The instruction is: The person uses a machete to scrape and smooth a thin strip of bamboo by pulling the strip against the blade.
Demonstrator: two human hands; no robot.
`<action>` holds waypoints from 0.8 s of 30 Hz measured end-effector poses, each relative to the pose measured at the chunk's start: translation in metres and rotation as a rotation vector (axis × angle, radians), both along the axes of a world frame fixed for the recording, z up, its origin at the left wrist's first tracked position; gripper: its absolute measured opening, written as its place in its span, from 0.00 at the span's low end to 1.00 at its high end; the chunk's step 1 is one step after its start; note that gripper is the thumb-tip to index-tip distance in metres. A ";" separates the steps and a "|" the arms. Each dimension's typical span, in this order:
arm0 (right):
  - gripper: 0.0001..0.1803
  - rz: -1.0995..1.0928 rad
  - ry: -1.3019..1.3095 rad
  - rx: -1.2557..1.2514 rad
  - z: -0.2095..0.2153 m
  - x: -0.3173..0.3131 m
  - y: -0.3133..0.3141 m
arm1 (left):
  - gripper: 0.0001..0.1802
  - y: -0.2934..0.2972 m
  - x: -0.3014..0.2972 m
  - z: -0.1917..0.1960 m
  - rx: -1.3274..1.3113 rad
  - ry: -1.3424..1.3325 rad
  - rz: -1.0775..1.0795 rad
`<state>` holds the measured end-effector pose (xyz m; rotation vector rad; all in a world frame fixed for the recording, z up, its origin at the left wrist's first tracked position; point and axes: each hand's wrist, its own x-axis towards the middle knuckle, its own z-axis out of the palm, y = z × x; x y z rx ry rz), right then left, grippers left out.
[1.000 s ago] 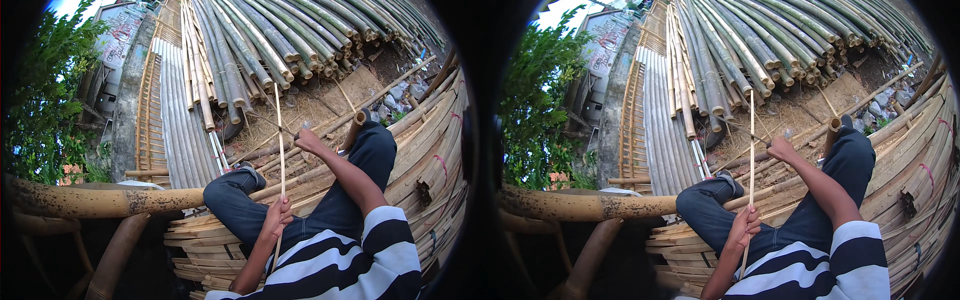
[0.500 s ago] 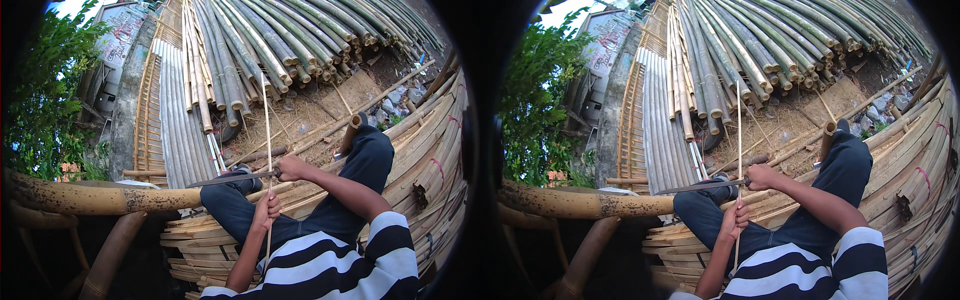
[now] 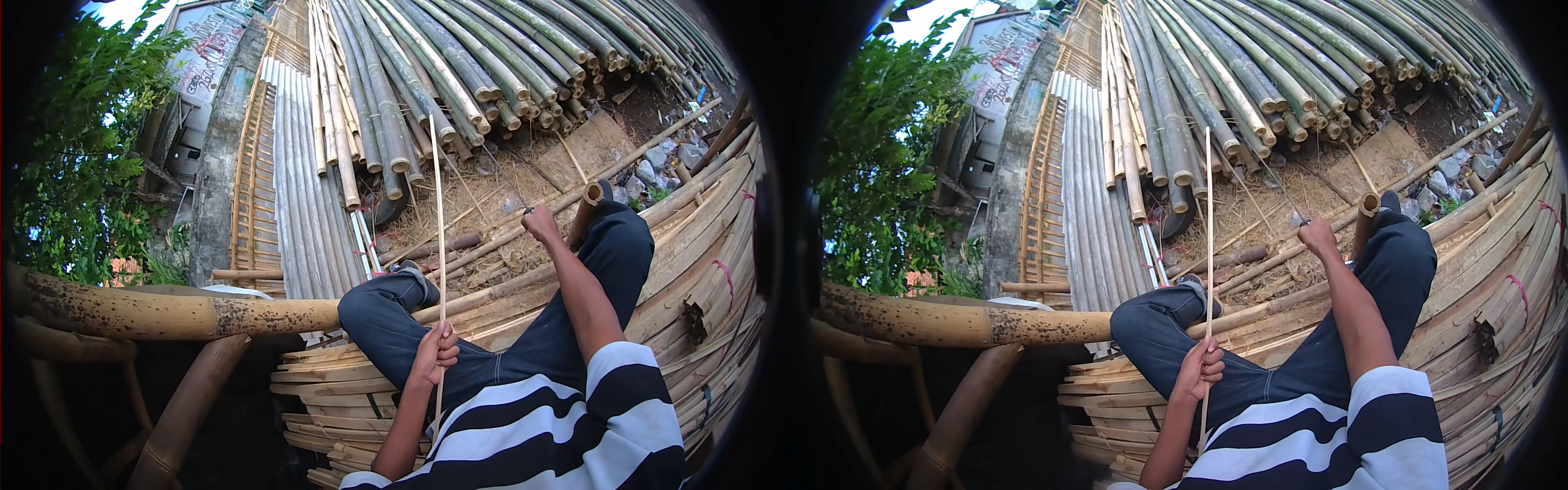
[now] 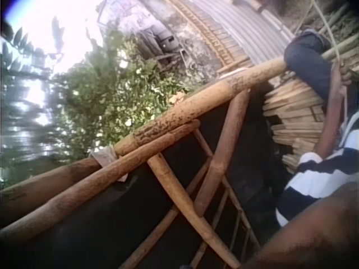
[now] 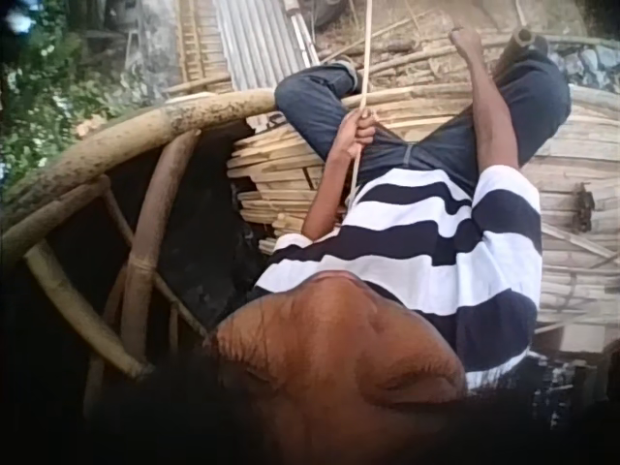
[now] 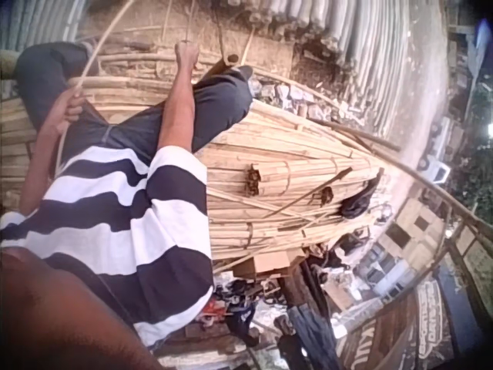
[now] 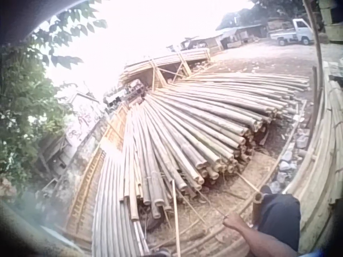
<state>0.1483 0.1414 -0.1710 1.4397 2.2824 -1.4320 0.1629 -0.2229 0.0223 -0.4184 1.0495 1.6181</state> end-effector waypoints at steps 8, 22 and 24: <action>0.19 0.148 0.138 0.039 0.026 -0.020 -0.020 | 0.16 -0.019 -0.027 -0.026 0.101 -0.061 0.129; 0.14 0.776 0.460 -0.023 0.076 -0.027 -0.108 | 0.17 0.015 -0.029 -0.028 0.508 -0.420 0.281; 0.13 0.870 0.460 -0.010 0.097 -0.023 -0.118 | 0.17 0.016 -0.028 -0.030 0.591 -0.486 0.331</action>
